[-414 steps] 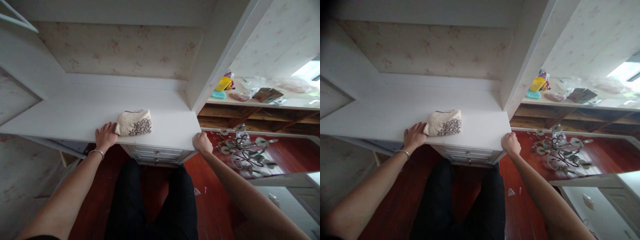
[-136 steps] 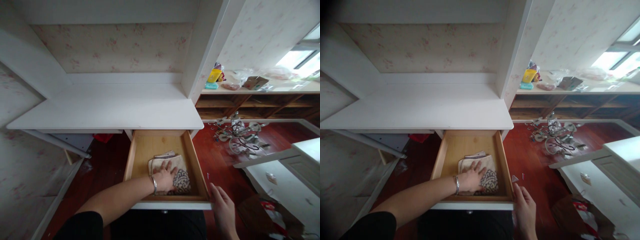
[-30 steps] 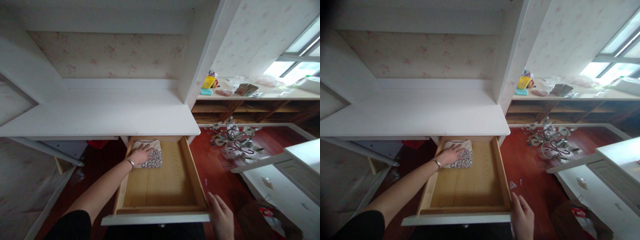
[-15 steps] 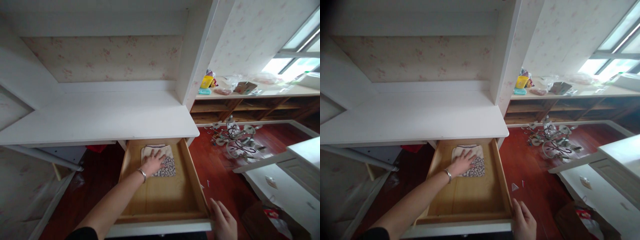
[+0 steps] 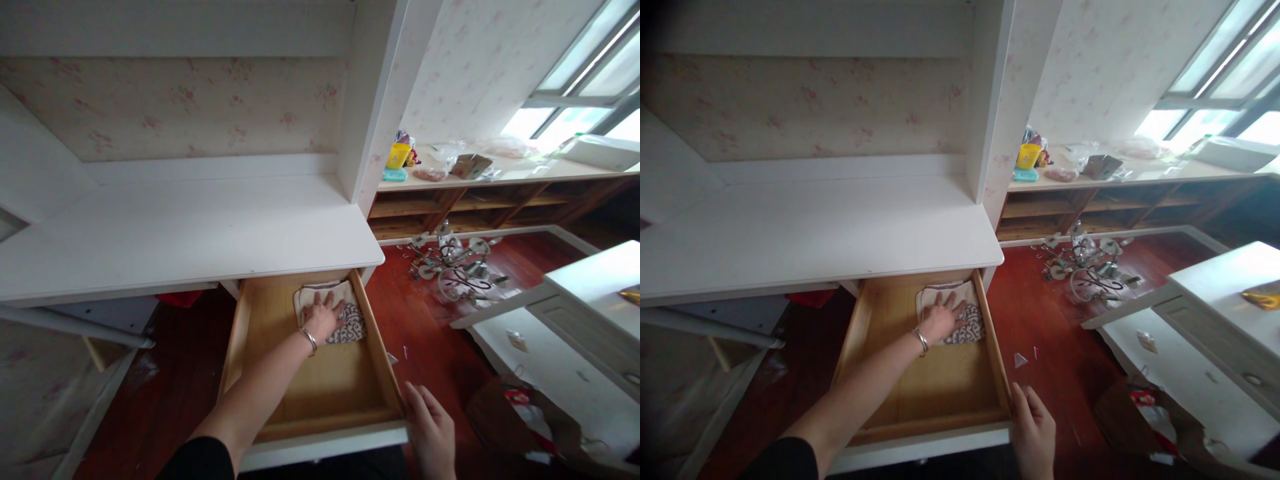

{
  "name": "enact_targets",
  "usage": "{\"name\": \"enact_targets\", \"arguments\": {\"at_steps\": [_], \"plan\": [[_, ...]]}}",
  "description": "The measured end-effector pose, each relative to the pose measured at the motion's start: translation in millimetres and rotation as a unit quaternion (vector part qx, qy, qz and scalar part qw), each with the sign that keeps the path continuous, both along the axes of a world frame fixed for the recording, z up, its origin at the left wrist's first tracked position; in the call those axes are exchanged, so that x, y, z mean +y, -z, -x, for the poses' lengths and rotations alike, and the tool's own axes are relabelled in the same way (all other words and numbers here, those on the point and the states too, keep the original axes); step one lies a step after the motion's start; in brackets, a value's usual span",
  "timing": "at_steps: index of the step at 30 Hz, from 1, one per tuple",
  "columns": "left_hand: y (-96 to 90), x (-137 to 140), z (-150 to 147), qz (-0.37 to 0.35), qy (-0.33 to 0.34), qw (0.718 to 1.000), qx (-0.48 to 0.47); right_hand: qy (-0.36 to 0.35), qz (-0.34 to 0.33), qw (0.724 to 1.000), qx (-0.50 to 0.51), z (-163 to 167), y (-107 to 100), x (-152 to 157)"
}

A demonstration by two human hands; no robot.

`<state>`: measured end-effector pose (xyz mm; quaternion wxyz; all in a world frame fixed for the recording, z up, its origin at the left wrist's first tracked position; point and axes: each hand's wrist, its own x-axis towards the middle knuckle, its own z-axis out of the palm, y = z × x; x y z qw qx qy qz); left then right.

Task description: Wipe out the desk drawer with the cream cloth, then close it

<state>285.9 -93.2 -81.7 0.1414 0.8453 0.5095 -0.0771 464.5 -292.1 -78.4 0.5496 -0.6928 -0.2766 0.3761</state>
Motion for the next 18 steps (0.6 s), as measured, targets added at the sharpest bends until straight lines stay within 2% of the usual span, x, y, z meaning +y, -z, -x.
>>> {"name": "enact_targets", "arguments": {"at_steps": [3,5,9,11,14,18], "plan": [[-2.6,-19.9,0.5,0.007,0.011,1.0,0.017,0.001,0.003,1.0,-0.006,-1.2,2.1,-1.1],[1.3,-39.7,-1.5,0.019,0.048,0.998,0.026,0.004,0.001,1.0,-0.001,-1.3,2.2,-1.7],[21.4,-83.4,-5.7,0.04,0.131,0.99,0.033,-0.002,0.001,1.0,0.01,-0.8,0.7,-1.9],[30.4,-97.5,-5.8,0.038,0.131,0.99,0.042,-0.003,0.005,1.0,0.005,-0.6,-0.2,-1.4],[32.6,-102.9,-2.7,0.035,0.14,0.989,0.029,0.001,0.01,1.0,0.008,0.0,-2.4,-0.7],[18.2,-95.6,10.5,0.024,0.155,0.987,0.031,0.009,0.018,1.0,0.017,0.8,-7.3,-0.4]]}}
